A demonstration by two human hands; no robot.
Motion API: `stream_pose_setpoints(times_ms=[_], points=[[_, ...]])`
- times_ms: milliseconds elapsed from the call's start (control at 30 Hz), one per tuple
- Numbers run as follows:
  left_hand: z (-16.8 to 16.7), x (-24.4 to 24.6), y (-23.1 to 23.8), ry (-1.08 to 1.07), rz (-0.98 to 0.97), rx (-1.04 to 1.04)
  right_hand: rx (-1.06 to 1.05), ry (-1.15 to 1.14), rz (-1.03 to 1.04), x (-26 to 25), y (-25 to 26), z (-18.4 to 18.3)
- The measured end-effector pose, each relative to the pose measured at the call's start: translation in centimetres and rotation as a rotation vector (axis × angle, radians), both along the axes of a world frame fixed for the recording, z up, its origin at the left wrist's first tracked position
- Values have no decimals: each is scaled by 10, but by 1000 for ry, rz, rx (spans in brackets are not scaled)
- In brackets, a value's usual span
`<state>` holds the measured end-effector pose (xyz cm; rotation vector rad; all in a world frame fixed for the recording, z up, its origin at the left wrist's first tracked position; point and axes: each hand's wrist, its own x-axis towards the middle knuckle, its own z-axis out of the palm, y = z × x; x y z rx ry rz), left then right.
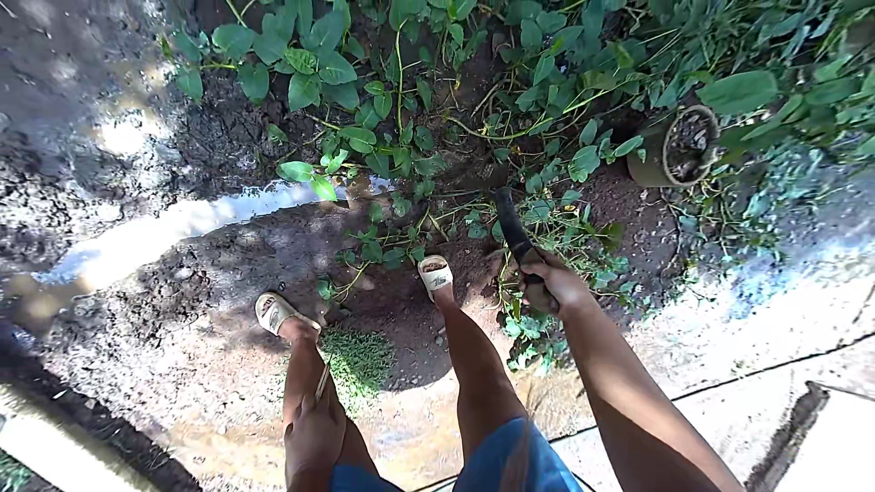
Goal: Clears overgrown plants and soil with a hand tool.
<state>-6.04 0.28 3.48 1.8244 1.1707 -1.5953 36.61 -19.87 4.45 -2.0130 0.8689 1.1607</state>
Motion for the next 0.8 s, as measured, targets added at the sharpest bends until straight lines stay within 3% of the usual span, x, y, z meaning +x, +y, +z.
stream_pose_setpoints(times_ms=[367,567,800], points=[[1,5,-3,21,-9,-5,-10,22,-214,-14,-2,-31],[-5,0,-7,37,-44,-5,30,-3,-558,1,19,-38],[3,12,-3,32,-21,-20,82,-1,-650,6,9,-22]])
